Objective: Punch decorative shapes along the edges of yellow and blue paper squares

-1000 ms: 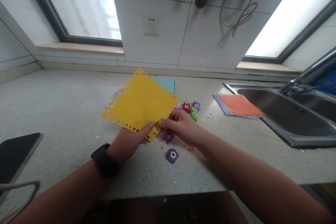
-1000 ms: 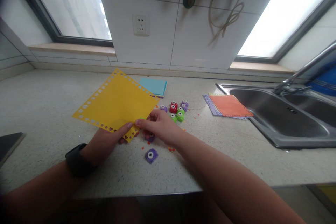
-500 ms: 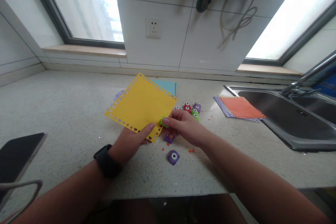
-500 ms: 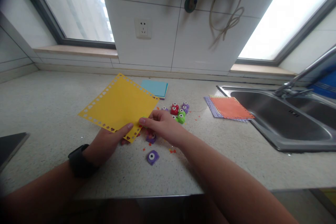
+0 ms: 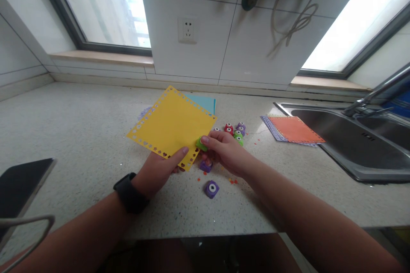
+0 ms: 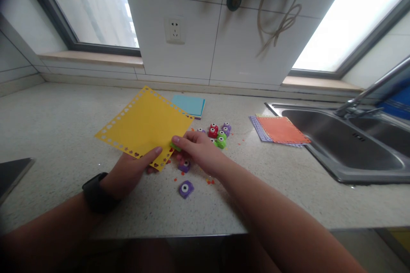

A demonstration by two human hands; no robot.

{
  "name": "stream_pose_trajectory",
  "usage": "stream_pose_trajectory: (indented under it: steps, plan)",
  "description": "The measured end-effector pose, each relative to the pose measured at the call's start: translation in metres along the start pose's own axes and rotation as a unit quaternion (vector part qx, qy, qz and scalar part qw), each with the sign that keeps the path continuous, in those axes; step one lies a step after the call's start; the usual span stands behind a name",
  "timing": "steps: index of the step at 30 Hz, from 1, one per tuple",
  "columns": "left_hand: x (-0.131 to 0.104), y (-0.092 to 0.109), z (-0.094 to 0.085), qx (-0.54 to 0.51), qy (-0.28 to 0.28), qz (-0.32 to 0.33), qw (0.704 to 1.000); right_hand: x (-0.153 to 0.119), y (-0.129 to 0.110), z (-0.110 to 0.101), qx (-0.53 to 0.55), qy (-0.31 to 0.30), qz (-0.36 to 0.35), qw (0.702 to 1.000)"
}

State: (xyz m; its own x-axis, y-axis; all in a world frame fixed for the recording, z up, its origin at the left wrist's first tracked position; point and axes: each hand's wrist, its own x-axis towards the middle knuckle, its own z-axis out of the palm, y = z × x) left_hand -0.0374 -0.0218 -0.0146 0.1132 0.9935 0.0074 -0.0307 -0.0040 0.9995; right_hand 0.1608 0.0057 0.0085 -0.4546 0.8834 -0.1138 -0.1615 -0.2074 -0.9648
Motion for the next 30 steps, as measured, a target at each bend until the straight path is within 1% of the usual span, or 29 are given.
stream_pose_trajectory:
  steps: [10,16,22,26,28,30]
  plan:
    - [0.000,-0.002,-0.001,-0.008,-0.010,0.000,1.000,0.001,0.000,0.001,0.036,-0.002,-0.009,0.999]
    - [0.001,-0.002,-0.001,0.002,-0.014,0.001,1.000,0.002,-0.001,0.001,0.040,0.016,-0.012,0.999]
    - [0.001,-0.003,-0.002,-0.006,-0.012,-0.004,1.000,0.001,-0.003,-0.002,0.018,0.020,-0.016,1.000]
    - [0.000,-0.001,0.000,-0.013,-0.001,-0.009,1.000,0.001,-0.005,-0.006,-0.007,0.018,-0.027,0.999]
    - [0.000,0.000,0.000,-0.011,0.010,-0.008,1.000,0.001,-0.007,-0.009,-0.023,0.030,-0.034,0.999]
    - [0.000,0.001,0.001,-0.003,0.019,-0.007,1.000,0.001,-0.009,-0.011,-0.043,0.058,-0.048,0.996]
